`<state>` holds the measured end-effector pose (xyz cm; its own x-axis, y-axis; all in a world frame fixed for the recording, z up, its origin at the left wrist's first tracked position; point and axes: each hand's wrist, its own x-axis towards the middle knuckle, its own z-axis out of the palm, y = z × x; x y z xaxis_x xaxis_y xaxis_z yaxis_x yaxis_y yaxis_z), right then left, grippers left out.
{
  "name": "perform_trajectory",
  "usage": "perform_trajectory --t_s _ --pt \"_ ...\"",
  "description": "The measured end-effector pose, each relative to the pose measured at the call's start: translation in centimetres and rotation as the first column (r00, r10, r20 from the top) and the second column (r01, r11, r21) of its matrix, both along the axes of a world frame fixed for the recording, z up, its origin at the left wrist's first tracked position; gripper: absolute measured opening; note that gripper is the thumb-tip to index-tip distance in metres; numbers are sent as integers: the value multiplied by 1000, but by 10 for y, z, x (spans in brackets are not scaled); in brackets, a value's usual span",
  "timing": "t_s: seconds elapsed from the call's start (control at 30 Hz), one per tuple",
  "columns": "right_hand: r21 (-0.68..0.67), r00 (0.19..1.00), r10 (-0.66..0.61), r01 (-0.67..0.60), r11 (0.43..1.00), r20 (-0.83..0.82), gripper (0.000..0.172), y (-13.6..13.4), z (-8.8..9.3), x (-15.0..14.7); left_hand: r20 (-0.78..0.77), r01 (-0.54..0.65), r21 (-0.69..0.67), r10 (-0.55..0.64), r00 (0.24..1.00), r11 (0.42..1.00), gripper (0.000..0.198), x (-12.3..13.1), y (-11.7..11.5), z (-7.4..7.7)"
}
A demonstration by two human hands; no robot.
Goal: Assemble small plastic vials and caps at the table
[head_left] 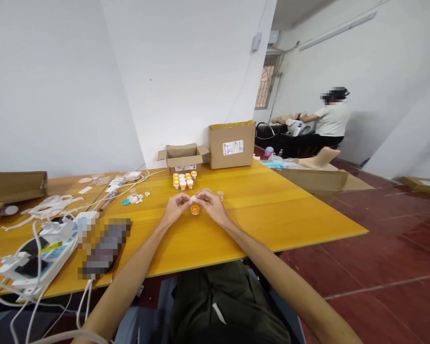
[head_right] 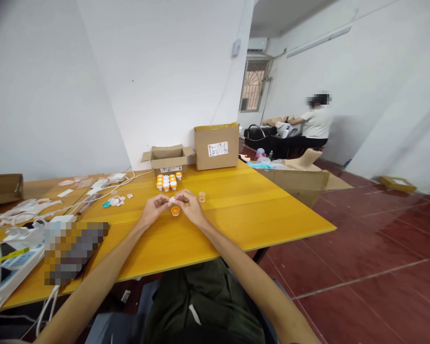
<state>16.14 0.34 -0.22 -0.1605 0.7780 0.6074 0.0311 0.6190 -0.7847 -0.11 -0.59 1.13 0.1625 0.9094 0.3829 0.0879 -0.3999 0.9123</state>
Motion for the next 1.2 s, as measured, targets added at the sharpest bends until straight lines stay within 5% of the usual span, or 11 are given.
perform_trajectory --t_s 1.2 --pt "142 996 -69 61 988 54 11 -6 -2 -4 32 20 -43 -18 999 999 27 0 1 -1"
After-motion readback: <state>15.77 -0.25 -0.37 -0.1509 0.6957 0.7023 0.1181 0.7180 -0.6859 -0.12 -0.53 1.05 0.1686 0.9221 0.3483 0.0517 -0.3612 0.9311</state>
